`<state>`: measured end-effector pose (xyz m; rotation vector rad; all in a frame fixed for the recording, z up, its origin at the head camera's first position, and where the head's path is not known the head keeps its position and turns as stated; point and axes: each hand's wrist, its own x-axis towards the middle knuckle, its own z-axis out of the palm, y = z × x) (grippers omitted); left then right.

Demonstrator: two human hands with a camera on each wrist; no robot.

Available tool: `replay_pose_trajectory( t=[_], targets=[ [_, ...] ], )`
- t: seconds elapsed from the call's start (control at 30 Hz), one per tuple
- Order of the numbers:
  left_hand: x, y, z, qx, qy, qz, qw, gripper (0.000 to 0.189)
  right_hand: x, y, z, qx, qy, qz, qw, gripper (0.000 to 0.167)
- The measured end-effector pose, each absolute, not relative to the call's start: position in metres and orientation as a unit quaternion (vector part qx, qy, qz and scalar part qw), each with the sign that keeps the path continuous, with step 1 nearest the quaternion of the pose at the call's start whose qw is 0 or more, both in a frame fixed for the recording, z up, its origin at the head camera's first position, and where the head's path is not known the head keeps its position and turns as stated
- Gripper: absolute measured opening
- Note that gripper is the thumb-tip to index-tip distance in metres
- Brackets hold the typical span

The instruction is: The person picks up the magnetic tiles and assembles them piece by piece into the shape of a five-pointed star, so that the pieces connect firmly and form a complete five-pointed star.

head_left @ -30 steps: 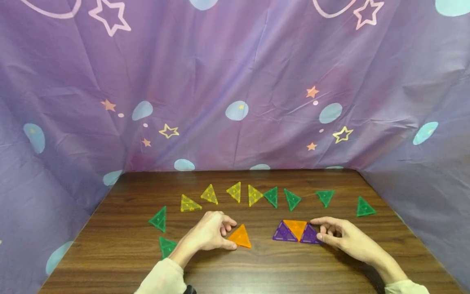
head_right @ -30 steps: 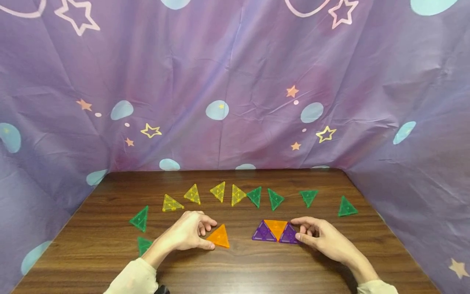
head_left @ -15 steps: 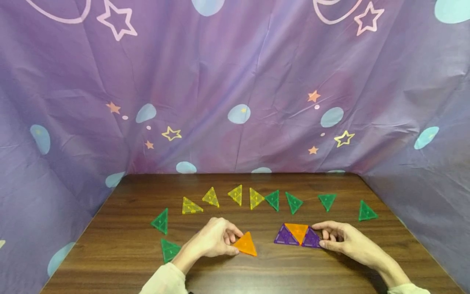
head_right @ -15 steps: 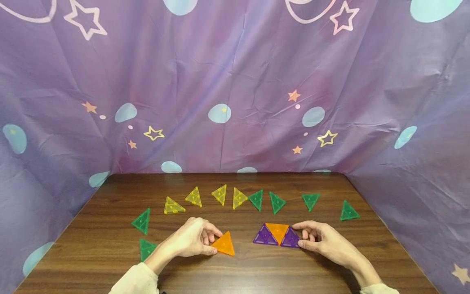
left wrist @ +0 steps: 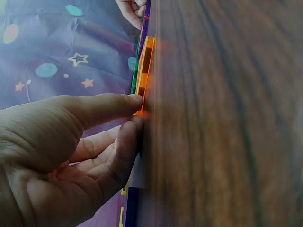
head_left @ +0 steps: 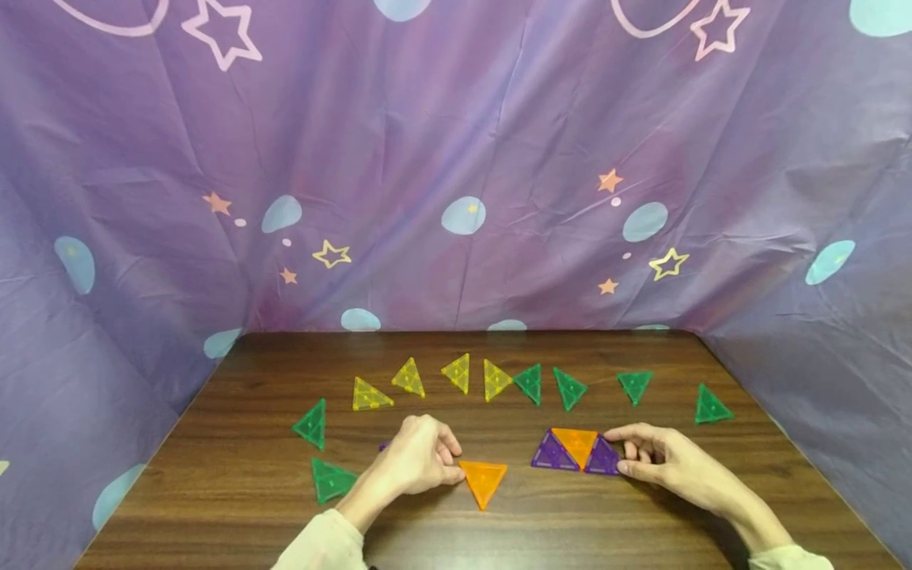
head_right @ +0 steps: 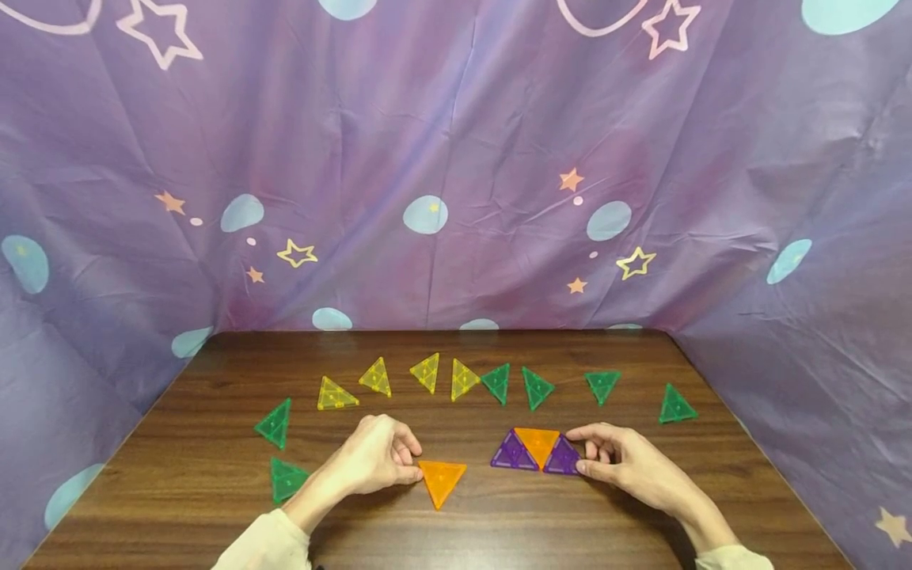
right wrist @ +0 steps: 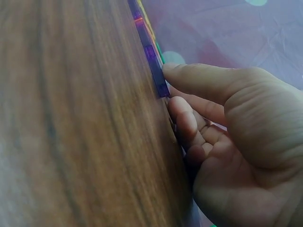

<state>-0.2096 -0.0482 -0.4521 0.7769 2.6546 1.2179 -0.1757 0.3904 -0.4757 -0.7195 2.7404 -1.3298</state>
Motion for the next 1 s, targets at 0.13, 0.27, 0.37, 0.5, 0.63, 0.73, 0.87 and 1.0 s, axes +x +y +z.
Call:
replay_pose_trajectory(
  t=[0.13, 0.27, 0.37, 0.5, 0.63, 0.73, 0.87, 1.0],
  targets=[
    [-0.207, -0.047, -0.452, 0.257, 0.870, 0.416, 0.065, 0.029, -0.177, 0.389, -0.475, -0.229, 0.878, -0.421, 0.000, 0.037],
    [-0.204, -0.047, -0.453, 0.269, 0.862, 0.425, 0.067, 0.034, -0.176, 0.387, -0.473, -0.233, 0.882, -0.409, -0.011, 0.037],
    [-0.203, -0.046, -0.455, 0.275, 0.858, 0.428, 0.068, 0.037, -0.175, 0.385, -0.473, -0.229, 0.888, -0.399, -0.014, 0.035],
    [-0.199, -0.041, -0.458, 0.282, 0.856, 0.428, 0.070, 0.041, -0.175, 0.380, -0.473, -0.208, 0.898, -0.388, -0.003, 0.034],
    [-0.192, -0.030, -0.459, 0.288, 0.863, 0.410, 0.060, 0.044, -0.178, 0.374, -0.473, -0.189, 0.906, -0.378, 0.005, 0.034],
    [-0.186, -0.021, -0.460, 0.286, 0.870, 0.400, 0.048, 0.045, -0.182, 0.368, -0.473, -0.187, 0.908, -0.374, 0.001, 0.034],
    [-0.180, -0.010, -0.463, 0.279, 0.872, 0.400, 0.032, 0.048, -0.187, 0.362, -0.473, -0.200, 0.904, -0.377, -0.002, 0.034],
    [-0.176, -0.003, -0.465, 0.273, 0.868, 0.414, 0.021, 0.050, -0.190, 0.362, -0.472, -0.203, 0.900, -0.385, 0.004, 0.035]
  ],
)
